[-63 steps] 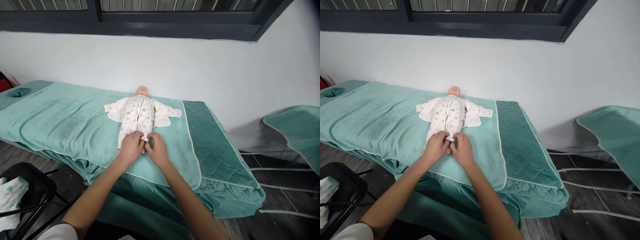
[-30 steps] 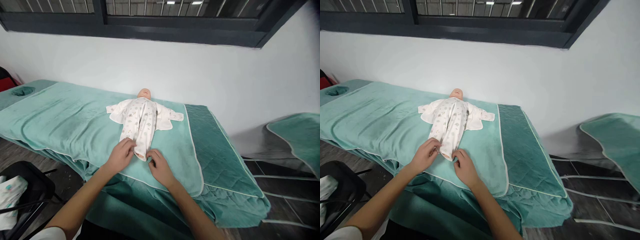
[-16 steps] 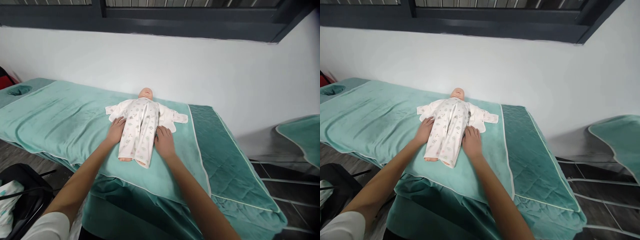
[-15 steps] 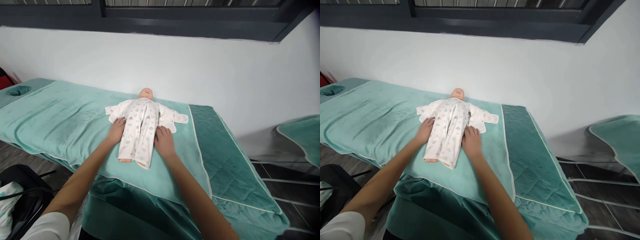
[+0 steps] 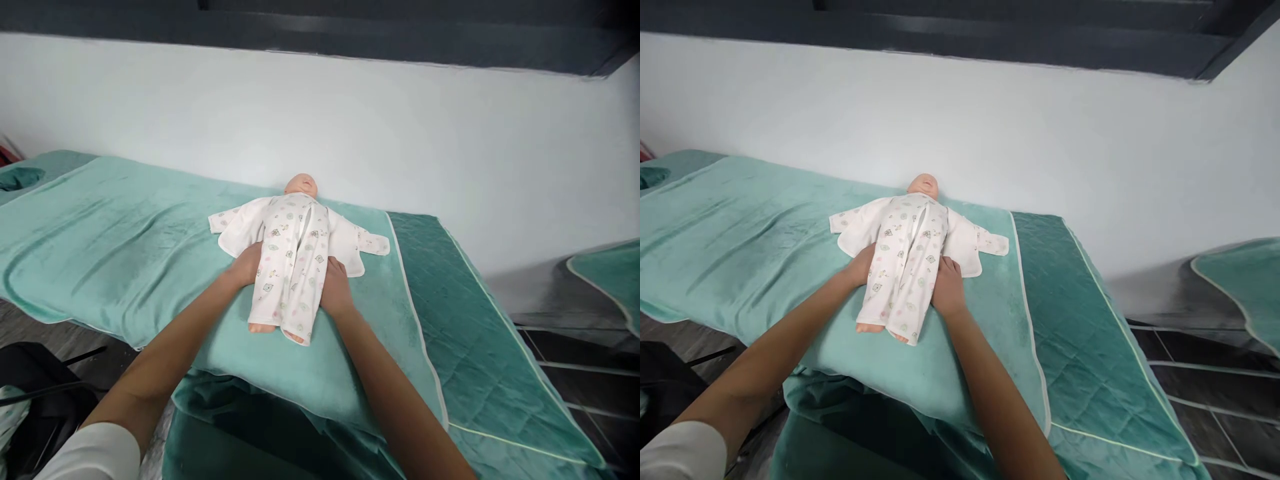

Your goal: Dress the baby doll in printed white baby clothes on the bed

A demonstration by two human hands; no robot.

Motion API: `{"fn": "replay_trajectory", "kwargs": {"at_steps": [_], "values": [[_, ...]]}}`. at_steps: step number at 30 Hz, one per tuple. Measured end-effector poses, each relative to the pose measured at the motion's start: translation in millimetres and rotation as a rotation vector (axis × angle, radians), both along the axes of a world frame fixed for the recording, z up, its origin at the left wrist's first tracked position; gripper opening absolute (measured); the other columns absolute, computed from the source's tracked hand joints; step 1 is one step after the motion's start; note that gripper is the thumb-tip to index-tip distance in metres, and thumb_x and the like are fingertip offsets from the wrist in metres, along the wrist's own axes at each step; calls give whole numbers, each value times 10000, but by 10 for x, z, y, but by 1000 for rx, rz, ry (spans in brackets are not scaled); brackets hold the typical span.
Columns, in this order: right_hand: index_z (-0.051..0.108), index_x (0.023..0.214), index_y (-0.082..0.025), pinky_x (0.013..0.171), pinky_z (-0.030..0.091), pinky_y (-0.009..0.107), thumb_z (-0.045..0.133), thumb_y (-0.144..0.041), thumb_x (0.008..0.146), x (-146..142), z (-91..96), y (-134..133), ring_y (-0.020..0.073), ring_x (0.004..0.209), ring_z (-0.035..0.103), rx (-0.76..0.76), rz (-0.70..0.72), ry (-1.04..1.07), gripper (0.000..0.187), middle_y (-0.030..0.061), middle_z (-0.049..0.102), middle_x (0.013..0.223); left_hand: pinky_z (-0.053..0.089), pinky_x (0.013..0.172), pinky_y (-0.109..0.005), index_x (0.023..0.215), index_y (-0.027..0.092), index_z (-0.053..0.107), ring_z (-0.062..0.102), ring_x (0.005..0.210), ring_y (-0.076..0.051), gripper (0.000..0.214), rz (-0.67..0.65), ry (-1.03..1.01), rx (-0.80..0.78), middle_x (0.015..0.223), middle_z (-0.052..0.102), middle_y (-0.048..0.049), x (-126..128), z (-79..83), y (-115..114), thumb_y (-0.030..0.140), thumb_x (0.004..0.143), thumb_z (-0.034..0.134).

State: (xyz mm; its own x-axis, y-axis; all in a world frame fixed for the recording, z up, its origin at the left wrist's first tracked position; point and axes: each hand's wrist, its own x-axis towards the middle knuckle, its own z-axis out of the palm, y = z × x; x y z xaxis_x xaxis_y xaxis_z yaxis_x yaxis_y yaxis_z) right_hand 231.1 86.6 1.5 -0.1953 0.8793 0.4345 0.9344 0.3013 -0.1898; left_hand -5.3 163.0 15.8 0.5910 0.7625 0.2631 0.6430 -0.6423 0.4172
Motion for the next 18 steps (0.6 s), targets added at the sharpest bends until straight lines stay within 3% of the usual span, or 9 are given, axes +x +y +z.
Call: {"fn": "replay_trajectory", "kwargs": {"at_steps": [6,13,18], "values": [[660,904,-162,827,428,375,546,-197,861,62,-46,8,267,905,570,-9,98,117,127,116,670,917,518,976,-433,1261,192,628,635,1144,-315,418,81,-4,30,1242,685,-113,4,23,-43,368,885,583],[626,965,-172,783,452,369,508,-268,877,163,-70,-24,267,886,592,45,112,296,176,116,673,953,491,834,-413,898,160,677,622,949,-287,172,102,117,248,973,675,-142,-34,12,-147,293,894,567],[621,970,-183,759,447,342,482,-304,878,180,-15,-82,248,852,602,1,79,338,206,97,680,956,430,755,-385,750,199,664,560,864,-245,234,137,130,371,853,634,-104,-156,-59,-421,210,922,504]]}}
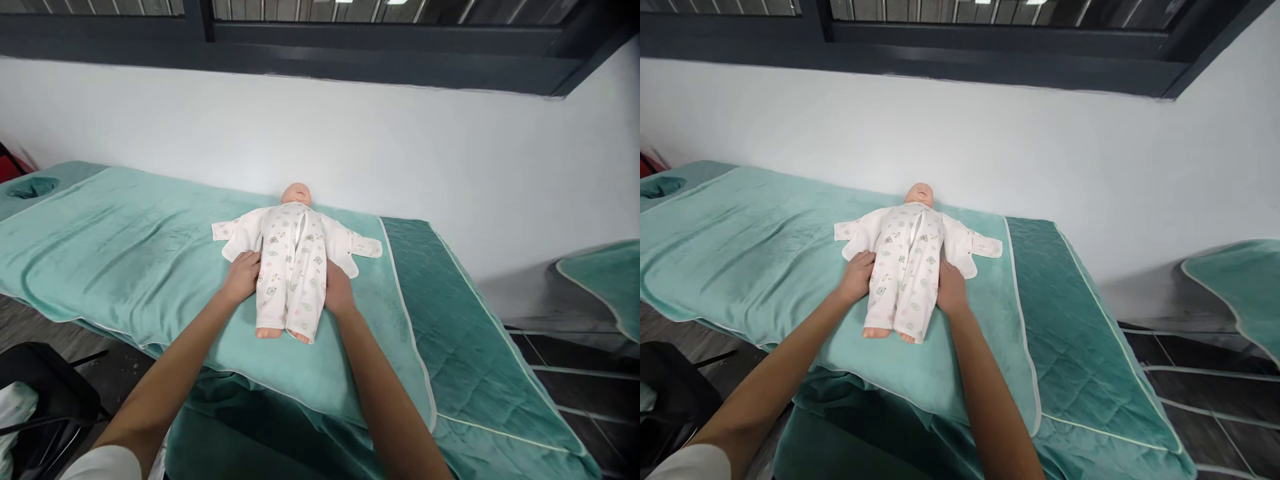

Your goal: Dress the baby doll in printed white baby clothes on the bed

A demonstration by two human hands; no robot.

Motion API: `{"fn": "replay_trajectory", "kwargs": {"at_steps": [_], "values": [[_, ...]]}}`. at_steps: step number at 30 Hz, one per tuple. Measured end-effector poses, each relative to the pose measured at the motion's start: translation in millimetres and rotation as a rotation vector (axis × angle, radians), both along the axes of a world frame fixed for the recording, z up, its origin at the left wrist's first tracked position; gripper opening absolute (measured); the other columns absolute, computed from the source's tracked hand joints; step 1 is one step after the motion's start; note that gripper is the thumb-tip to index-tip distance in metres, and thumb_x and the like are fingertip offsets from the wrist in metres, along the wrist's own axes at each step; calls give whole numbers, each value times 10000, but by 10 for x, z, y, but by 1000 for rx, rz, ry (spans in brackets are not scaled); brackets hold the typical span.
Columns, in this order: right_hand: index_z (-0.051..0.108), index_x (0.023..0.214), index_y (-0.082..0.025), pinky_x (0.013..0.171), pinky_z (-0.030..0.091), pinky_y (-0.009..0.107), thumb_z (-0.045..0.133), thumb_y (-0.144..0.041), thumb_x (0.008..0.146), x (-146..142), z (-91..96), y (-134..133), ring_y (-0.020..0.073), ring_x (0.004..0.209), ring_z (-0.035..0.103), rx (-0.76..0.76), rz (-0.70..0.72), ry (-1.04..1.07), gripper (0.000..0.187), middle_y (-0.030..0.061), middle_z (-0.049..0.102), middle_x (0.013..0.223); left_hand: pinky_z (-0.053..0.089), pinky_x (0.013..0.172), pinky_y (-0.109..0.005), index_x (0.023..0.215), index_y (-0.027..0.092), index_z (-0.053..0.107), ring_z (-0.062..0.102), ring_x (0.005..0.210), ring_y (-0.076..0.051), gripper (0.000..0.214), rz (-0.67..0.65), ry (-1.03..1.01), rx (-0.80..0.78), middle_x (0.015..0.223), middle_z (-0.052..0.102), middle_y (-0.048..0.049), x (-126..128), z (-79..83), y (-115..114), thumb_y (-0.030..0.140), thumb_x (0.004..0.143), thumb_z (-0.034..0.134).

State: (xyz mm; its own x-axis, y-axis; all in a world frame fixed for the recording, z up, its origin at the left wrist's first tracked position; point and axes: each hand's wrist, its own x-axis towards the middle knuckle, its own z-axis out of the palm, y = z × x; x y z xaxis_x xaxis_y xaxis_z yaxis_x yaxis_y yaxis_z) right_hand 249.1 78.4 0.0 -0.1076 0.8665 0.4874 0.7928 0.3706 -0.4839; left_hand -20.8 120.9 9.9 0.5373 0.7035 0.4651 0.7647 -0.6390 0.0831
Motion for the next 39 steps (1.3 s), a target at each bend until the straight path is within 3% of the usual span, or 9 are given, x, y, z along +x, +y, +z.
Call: {"fn": "replay_trajectory", "kwargs": {"at_steps": [7,11,17,21,26,29,32,37,39], "values": [[539,696,-200,631,314,288,489,-285,824,46,28,-64,195,692,530,-132,-78,-168,162,46,637,715,430,747,-362,696,211,659,556,799,-212,249,-76,-41,-163,772,631,-72,-93,-20,-210,213,894,509],[477,613,-203,596,261,277,469,-354,870,62,60,-100,159,602,472,-177,-136,-88,298,1,538,578,458,732,-319,694,199,644,580,776,-187,290,-60,-269,-297,728,630,-47,-103,10,-167,258,918,471],[581,761,-202,670,390,279,451,-470,929,204,46,-55,168,679,546,-94,-431,354,342,9,617,706,479,759,-314,858,192,688,621,784,-179,316,276,-619,-346,822,702,-31,-141,-22,-64,395,945,461],[638,928,-161,861,426,384,528,-346,838,425,-48,52,266,942,571,-77,-638,178,234,140,673,1004,482,838,-358,861,187,685,616,882,-218,264,446,-583,-194,864,690,-64,-187,-103,42,318,926,465],[634,1145,-136,875,428,439,588,-420,831,588,-82,84,335,1051,568,-227,-721,-15,426,203,641,1163,453,921,-457,1001,198,680,590,1067,-312,217,666,-425,-139,1065,692,-116,-220,-131,136,255,872,515],[644,1101,-160,784,433,401,603,-517,816,647,-64,111,293,902,603,-340,-732,22,459,157,665,1014,430,934,-528,1125,180,644,547,1155,-377,305,823,-360,-113,1209,648,-166,-204,-118,154,280,856,538],[632,856,-190,698,404,350,639,-478,758,661,-29,196,223,712,550,-370,-688,192,304,55,604,741,408,961,-563,1178,144,609,511,1208,-401,363,887,-338,-84,1275,607,-205,-181,-112,157,322,875,519],[539,898,-203,656,408,281,539,-472,832,342,303,232,148,661,477,-99,-459,494,277,-26,508,731,411,985,-544,1069,147,655,520,1208,-380,309,905,-352,-90,1255,610,-193,-194,-116,165,349,877,522],[538,904,-213,707,429,276,555,-453,863,124,555,136,143,716,503,27,-217,480,244,-15,541,793,416,987,-542,1002,162,677,537,1195,-371,266,895,-378,-112,1246,620,-184,-217,-115,171,345,871,535]]}}
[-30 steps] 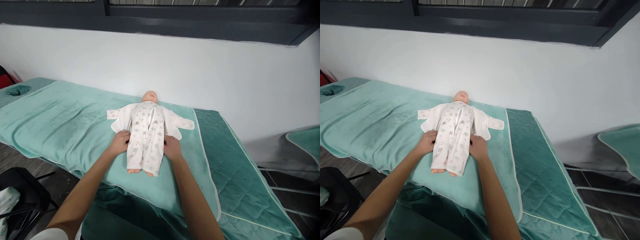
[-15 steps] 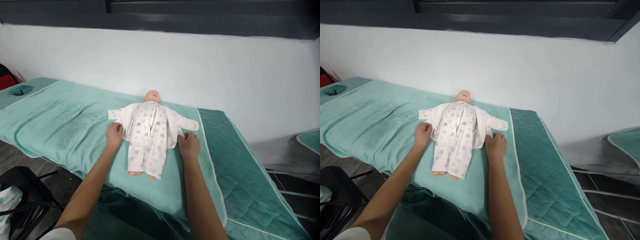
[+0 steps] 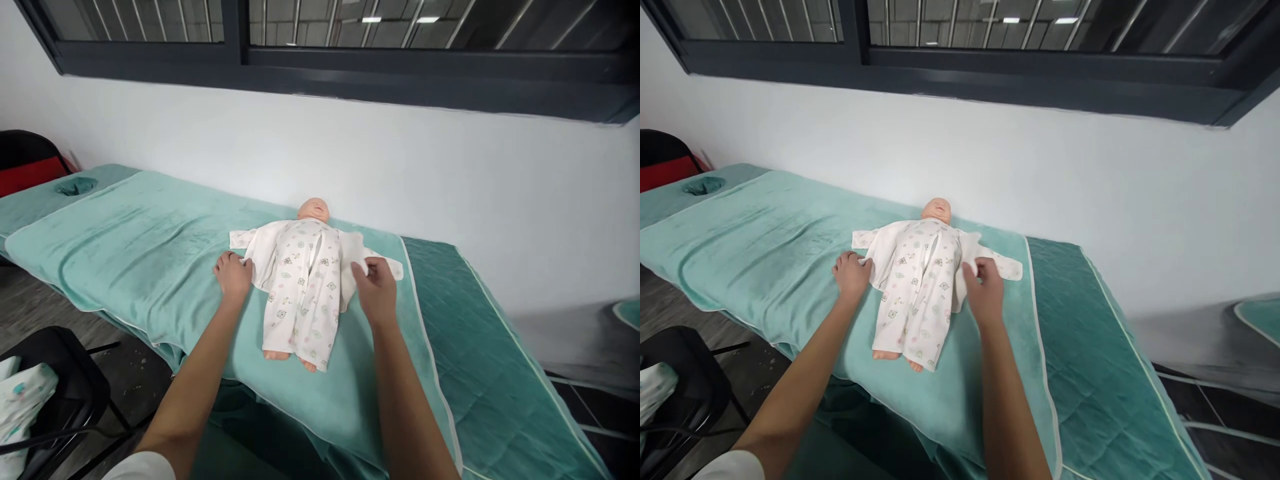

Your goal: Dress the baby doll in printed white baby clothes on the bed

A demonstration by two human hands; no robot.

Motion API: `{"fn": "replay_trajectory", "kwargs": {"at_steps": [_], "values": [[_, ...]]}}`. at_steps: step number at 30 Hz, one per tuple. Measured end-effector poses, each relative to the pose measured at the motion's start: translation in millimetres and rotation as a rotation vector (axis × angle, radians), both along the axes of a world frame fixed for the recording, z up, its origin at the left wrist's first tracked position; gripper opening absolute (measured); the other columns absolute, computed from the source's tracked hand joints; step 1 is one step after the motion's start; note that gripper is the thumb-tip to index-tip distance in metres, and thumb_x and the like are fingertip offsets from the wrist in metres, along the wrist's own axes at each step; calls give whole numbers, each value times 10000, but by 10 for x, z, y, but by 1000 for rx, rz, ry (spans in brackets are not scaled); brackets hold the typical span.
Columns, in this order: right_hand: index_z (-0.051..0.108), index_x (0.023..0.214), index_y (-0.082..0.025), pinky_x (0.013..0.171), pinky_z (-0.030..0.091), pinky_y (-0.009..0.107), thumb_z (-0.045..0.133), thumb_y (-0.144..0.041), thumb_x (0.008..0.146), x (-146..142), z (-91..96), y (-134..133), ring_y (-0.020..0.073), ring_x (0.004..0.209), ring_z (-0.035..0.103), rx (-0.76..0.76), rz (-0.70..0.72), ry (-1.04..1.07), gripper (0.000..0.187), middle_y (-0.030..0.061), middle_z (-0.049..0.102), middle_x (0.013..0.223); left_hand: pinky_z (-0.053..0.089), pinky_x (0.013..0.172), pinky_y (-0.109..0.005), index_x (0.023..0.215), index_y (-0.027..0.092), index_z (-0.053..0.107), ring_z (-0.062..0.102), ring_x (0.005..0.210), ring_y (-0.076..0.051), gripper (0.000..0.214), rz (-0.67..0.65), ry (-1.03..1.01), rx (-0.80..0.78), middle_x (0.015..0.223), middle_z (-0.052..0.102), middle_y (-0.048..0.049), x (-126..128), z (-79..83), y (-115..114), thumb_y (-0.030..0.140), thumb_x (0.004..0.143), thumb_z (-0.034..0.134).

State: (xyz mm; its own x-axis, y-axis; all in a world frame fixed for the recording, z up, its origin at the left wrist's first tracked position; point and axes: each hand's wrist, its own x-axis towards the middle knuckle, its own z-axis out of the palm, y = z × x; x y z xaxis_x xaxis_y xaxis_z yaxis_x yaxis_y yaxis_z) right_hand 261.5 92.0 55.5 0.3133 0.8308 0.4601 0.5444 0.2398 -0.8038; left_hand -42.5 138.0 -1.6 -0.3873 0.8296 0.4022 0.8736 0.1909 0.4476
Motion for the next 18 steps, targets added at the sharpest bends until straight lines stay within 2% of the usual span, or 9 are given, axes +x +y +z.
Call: {"fn": "replay_trajectory", "kwargs": {"at_steps": [1,3,5,7,10,12,15,17,18], "values": [[548,864,-217,733,435,277,569,-433,869,-102,130,-60,148,751,527,1,172,-96,217,-8,565,808,416,988,-545,976,169,683,543,1191,-371,253,-11,-13,-1,1244,626,-181,-13,2,0,349,868,542],[576,804,-225,696,427,274,562,-402,890,-258,349,-167,148,734,542,-160,517,-293,197,-8,609,802,415,991,-548,938,177,688,556,1179,-374,247,-44,-33,5,1227,646,-176,-40,8,-13,368,870,547],[605,767,-232,658,409,275,542,-404,913,-323,466,-213,147,698,536,-288,636,-361,235,-18,625,761,428,979,-523,900,180,681,590,1127,-354,268,-108,-69,24,1139,685,-160,-63,12,-43,395,894,521],[626,767,-229,640,396,277,541,-435,919,-303,473,-172,146,672,523,-308,577,-273,270,-22,620,721,470,907,-451,855,183,661,632,1004,-304,319,-199,-173,53,980,707,-123,-74,14,-77,434,926,477],[637,801,-210,659,407,279,569,-466,896,-212,375,45,148,675,532,-224,355,-23,281,-15,620,714,485,718,-329,782,186,610,619,788,-223,412,-321,-474,103,773,661,-47,-37,52,-91,525,945,441],[642,828,-205,700,425,284,590,-448,871,-177,322,265,152,709,557,-177,210,84,252,-9,633,745,465,645,-293,738,183,573,588,711,-189,448,-371,-677,121,713,628,-16,41,149,-73,570,934,459],[646,862,-209,749,430,287,598,-405,849,-210,323,637,163,771,585,-164,76,101,203,3,659,809,480,638,-286,717,180,548,588,686,-174,452,-482,-794,119,699,628,-3,244,450,-82,563,944,467],[634,848,-209,733,417,288,574,-415,862,-270,362,875,170,764,580,-190,32,45,215,17,669,818,521,686,-309,748,185,580,637,741,-195,445,-615,-712,92,757,679,-17,417,706,-150,527,980,417],[620,819,-209,713,404,290,559,-437,871,-304,384,980,174,745,569,-214,20,-8,241,24,667,802,547,761,-331,802,193,612,674,827,-214,406,-729,-619,45,842,719,-28,502,826,-198,490,993,411]]}}
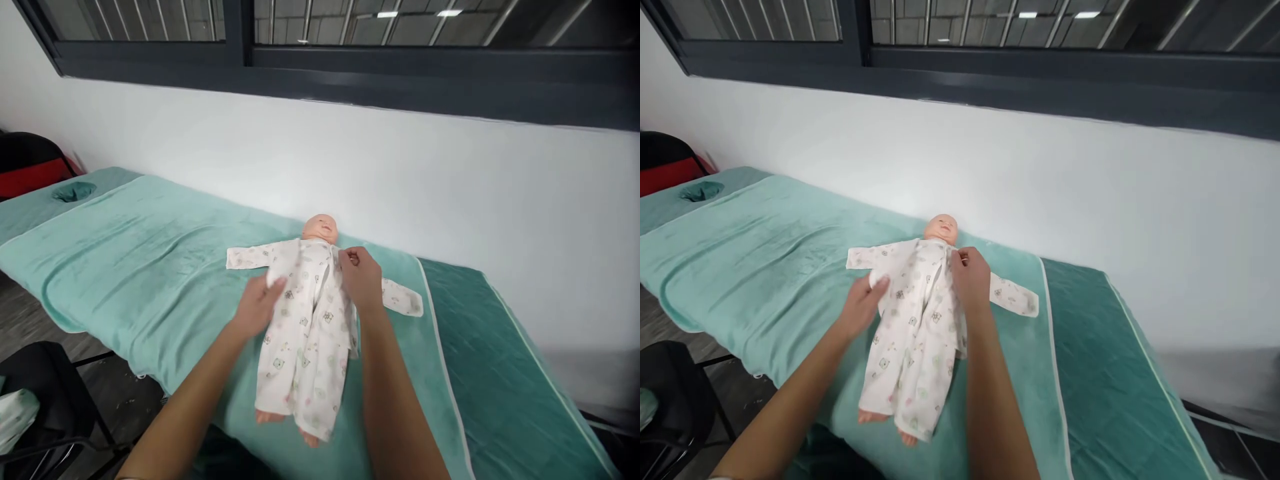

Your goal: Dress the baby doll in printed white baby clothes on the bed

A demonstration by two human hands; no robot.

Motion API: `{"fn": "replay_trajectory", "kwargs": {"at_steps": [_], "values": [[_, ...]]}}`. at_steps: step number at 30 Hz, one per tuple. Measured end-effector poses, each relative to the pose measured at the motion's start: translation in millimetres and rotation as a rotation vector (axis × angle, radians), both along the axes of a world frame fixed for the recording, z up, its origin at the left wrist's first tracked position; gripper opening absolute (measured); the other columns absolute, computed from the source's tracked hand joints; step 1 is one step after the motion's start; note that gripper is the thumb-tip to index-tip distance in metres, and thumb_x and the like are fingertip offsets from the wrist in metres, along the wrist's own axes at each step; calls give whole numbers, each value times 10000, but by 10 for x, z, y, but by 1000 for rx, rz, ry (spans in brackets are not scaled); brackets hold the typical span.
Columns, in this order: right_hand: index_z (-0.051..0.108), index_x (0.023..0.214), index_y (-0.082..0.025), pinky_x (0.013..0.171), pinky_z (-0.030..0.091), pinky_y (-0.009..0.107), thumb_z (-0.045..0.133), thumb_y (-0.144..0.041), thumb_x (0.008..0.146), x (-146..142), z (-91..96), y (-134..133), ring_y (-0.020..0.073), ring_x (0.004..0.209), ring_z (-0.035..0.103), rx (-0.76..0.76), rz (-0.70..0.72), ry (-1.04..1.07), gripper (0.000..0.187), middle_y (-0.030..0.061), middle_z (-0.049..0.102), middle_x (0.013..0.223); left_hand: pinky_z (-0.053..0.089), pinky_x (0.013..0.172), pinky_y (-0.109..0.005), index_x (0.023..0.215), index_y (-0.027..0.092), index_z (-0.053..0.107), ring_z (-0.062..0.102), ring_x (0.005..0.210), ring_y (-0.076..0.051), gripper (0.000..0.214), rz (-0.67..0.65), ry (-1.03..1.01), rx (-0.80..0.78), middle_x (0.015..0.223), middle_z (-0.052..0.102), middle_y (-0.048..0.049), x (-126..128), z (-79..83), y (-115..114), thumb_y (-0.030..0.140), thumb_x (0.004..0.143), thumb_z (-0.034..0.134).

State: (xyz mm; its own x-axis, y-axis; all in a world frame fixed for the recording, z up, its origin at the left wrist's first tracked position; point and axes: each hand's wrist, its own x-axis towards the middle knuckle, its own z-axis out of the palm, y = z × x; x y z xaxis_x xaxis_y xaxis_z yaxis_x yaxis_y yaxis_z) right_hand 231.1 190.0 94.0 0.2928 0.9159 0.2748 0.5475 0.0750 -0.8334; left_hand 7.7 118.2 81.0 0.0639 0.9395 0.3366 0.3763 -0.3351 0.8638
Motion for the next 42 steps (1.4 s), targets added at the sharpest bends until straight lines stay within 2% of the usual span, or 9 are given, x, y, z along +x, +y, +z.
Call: {"fn": "replay_trajectory", "kwargs": {"at_steps": [3,6,13,18,22,30,35,40,42], "values": [[549,709,-223,654,347,299,549,-532,873,-81,48,229,186,677,524,-135,25,-213,350,29,633,710,488,1070,-410,931,211,659,634,1219,-268,274,-349,325,162,1218,717,-87,185,231,-124,383,992,456],[499,680,-236,618,314,300,570,-587,850,-98,47,315,192,641,511,-256,54,-312,397,22,617,670,456,1135,-374,881,224,671,589,1307,-227,248,-487,359,232,1281,700,-81,205,261,-69,329,991,475],[610,763,-215,666,382,298,612,-503,818,1,-23,318,204,724,590,-256,89,-32,293,35,685,763,523,821,-339,925,217,707,666,880,-195,219,-19,196,47,932,725,-53,303,296,891,348,946,534],[654,781,-194,664,389,280,631,-482,808,52,-66,369,162,684,543,-274,157,298,290,3,656,731,454,696,-299,864,187,699,627,796,-187,180,-68,303,-223,866,710,-44,599,414,1370,320,868,578],[695,820,-177,656,402,274,675,-492,776,73,-93,389,160,696,542,-210,170,489,319,14,662,760,388,612,-274,754,183,639,579,697,-158,158,-105,265,-335,762,673,-16,631,461,1438,323,821,614],[732,964,-204,586,355,242,744,-473,784,21,-132,360,101,609,441,-159,160,759,324,-39,547,671,392,602,-247,768,168,649,522,632,-113,195,-117,-139,-451,703,617,9,809,436,1393,360,799,651],[751,996,-224,654,418,261,657,-434,873,7,-189,392,114,658,510,-132,207,612,261,-17,614,733,400,663,-244,804,167,696,527,698,-114,184,-196,-198,-451,756,627,3,729,331,1386,340,830,640],[757,960,-256,897,453,300,653,-349,879,-26,-184,413,175,1003,618,-8,218,447,161,16,687,1044,412,677,-241,813,163,687,533,697,-107,178,-223,-268,-471,765,618,6,680,276,1411,338,831,663],[746,957,-254,865,456,296,659,-349,872,-30,-169,410,169,954,618,-29,226,428,155,13,676,1021,418,676,-241,820,161,673,538,695,-108,189,-230,-280,-470,762,617,5,684,272,1410,349,838,664]]}}
